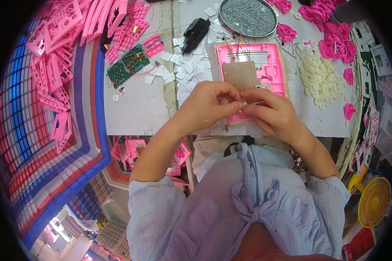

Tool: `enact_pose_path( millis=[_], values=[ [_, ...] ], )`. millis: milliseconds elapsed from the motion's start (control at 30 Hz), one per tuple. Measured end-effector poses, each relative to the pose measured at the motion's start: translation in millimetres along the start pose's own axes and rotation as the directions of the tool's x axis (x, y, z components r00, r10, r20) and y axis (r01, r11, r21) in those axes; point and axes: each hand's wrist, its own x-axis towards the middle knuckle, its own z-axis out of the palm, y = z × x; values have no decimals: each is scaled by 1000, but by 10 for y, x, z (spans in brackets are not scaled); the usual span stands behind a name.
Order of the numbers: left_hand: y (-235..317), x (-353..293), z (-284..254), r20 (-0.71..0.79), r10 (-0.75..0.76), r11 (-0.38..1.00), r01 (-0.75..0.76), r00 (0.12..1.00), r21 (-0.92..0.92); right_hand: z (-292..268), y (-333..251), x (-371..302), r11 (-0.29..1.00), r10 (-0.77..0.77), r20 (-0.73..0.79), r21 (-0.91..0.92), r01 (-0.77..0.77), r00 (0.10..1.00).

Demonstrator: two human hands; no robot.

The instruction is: Assembling components into a pink plastic toy case using an electric screwdriver.

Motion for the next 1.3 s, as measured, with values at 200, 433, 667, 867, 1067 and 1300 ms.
enact_pose_path(
  millis=[200,433,667,867,1067,1300],
  values=[
    [-115,-24,192,-134,534,732,-377,835,567,25,-46,19,968,26,-31,-248,-32,999],
    [-267,-51,256,-127,721,544,-443,681,713,85,-39,13,952,57,40,-303,-43,998],
    [-247,-62,312,-163,664,579,-364,730,730,-13,-218,42,901,206,227,-422,-94,952],
    [-340,-84,317,-331,594,746,-349,733,568,-156,-209,67,936,195,357,-346,-65,914],
    [-468,-344,294,-559,578,752,-122,595,648,-110,-111,-5,959,157,234,-270,-91,960],
    [-508,-644,420,-412,393,897,-242,822,371,-33,-246,15,877,209,296,-478,-45,932]
  ],
)
